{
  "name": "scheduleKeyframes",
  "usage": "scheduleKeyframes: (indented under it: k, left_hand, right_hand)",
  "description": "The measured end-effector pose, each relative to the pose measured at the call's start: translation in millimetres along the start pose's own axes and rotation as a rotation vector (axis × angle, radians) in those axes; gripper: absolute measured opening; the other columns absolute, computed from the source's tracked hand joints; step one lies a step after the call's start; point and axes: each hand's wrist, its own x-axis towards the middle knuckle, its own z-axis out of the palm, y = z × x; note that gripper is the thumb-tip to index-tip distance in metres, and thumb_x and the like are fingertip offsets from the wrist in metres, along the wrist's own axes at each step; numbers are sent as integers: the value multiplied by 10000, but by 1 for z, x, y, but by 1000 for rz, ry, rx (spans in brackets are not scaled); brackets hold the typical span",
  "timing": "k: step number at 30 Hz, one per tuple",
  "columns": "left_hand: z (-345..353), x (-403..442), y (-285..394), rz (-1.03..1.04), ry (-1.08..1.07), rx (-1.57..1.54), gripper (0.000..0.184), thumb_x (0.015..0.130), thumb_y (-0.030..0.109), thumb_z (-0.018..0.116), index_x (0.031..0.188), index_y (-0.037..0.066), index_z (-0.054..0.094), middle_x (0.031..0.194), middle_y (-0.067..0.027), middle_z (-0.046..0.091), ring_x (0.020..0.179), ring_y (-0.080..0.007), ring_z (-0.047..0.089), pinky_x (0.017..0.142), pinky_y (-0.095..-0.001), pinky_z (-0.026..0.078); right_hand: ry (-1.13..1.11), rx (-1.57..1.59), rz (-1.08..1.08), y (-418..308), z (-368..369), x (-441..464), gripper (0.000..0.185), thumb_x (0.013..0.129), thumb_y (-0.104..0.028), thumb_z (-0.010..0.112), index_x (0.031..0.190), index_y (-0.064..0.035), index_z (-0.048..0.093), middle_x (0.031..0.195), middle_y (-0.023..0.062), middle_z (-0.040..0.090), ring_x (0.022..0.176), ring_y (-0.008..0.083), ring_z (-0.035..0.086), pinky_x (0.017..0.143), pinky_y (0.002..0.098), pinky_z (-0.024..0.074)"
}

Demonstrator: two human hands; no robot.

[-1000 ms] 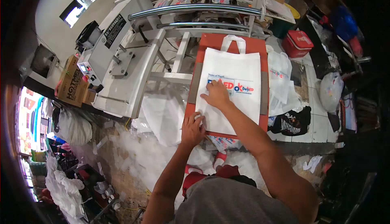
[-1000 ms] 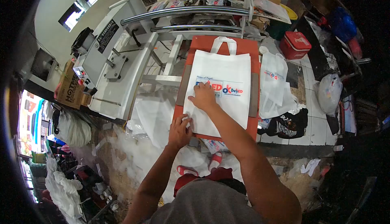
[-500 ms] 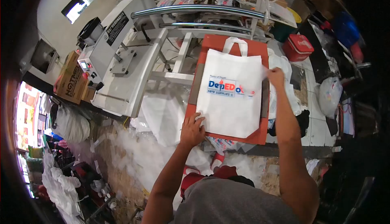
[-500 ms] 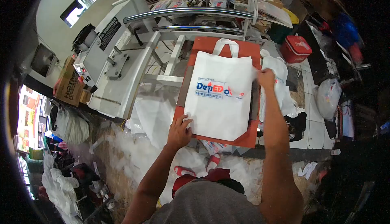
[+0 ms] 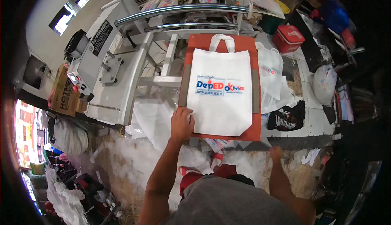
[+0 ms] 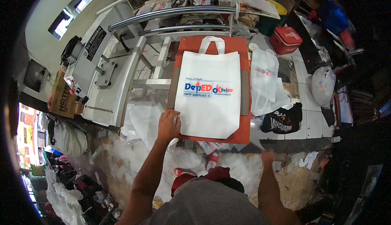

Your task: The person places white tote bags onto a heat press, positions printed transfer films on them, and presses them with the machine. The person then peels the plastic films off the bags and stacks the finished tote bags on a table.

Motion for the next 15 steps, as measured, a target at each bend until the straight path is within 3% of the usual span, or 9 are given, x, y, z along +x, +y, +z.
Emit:
scheduleKeyframes:
  k: [1, 3, 5, 7, 9, 11, 12, 13, 15]
  left_hand:
    - [1, 10, 2, 11, 15, -22, 245, 798, 88, 653, 1041, 70, 635, 1097, -133, 603, 1025, -349, 569, 912, -454, 462]
    - [3, 23, 1, 21, 26, -44, 246, 800, 88, 653, 1045, 68, 628, 1090, -139, 595, 1022, -354, 565, 910, -456, 462]
    - [10, 27, -3, 54, 37, -80, 277, 803, 81, 651, 1077, 59, 611, 1136, -157, 577, 1059, -365, 552, 929, -454, 457]
    - [13, 22, -4, 76, 40, -58, 288, 809, 73, 645, 1093, 50, 601, 1149, -166, 569, 1077, -366, 546, 941, -448, 455]
    - [13, 13, -9, 96, 40, -30, 298, 816, 65, 640, 1109, 42, 592, 1163, -176, 560, 1096, -367, 541, 953, -442, 452]
    - [11, 3, -13, 12, 79, -240, 283, 829, 40, 619, 1111, 32, 591, 1163, -176, 562, 1109, -357, 542, 952, -426, 459]
    - [9, -3, -18, 18, 80, -243, 283, 829, 40, 619, 1111, 32, 591, 1163, -176, 562, 1109, -357, 542, 952, -426, 459]
    - [6, -14, -27, -39, 126, -286, 267, 834, 25, 607, 1101, 32, 594, 1153, -173, 564, 1101, -346, 546, 920, -417, 473]
    - [-5, -42, -45, -163, 199, -317, 240, 838, 1, 589, 1077, 32, 599, 1132, -165, 570, 1086, -329, 553, 858, -403, 493]
  right_hand:
    - [-188, -529, -372, 49, 49, -13, 355, 845, -323, 574, 689, -13, 651, 717, 176, 650, 727, 380, 650, 704, 504, 514]
    - [-243, -484, -425, 56, 67, -73, 323, 836, -297, 583, 714, -14, 683, 683, 157, 657, 677, 345, 661, 709, 478, 527]
    - [-915, -293, -124, 13, 44, -93, 341, 875, -313, 560, 744, -35, 707, 671, 136, 672, 655, 303, 674, 726, 456, 539]
    - [-1252, -277, -284, -29, 41, -97, 472, 895, -451, 493, 807, -41, 707, 805, 156, 708, 808, 304, 677, 766, 451, 517]
    - [-1201, 21, -267, -150, -34, -104, 466, 905, -476, 540, 890, -37, 695, 837, 158, 704, 809, 278, 677, 740, 416, 516]
    - [-1001, 282, -454, -255, -90, -104, 397, 890, -413, 643, 882, -17, 675, 781, 107, 698, 714, 206, 664, 701, 354, 516]
    - [-954, 413, -526, -309, -126, -99, 371, 898, -380, 645, 956, -14, 656, 846, 126, 695, 775, 223, 666, 706, 375, 512]
    - [-760, 448, -658, -334, -119, -91, 295, 913, -303, 627, 938, -9, 635, 785, 149, 656, 732, 273, 652, 701, 398, 514]
    - [-585, 640, -761, -403, -139, -69, 279, 888, -257, 647, 1001, -2, 636, 902, 159, 662, 849, 289, 649, 781, 409, 511]
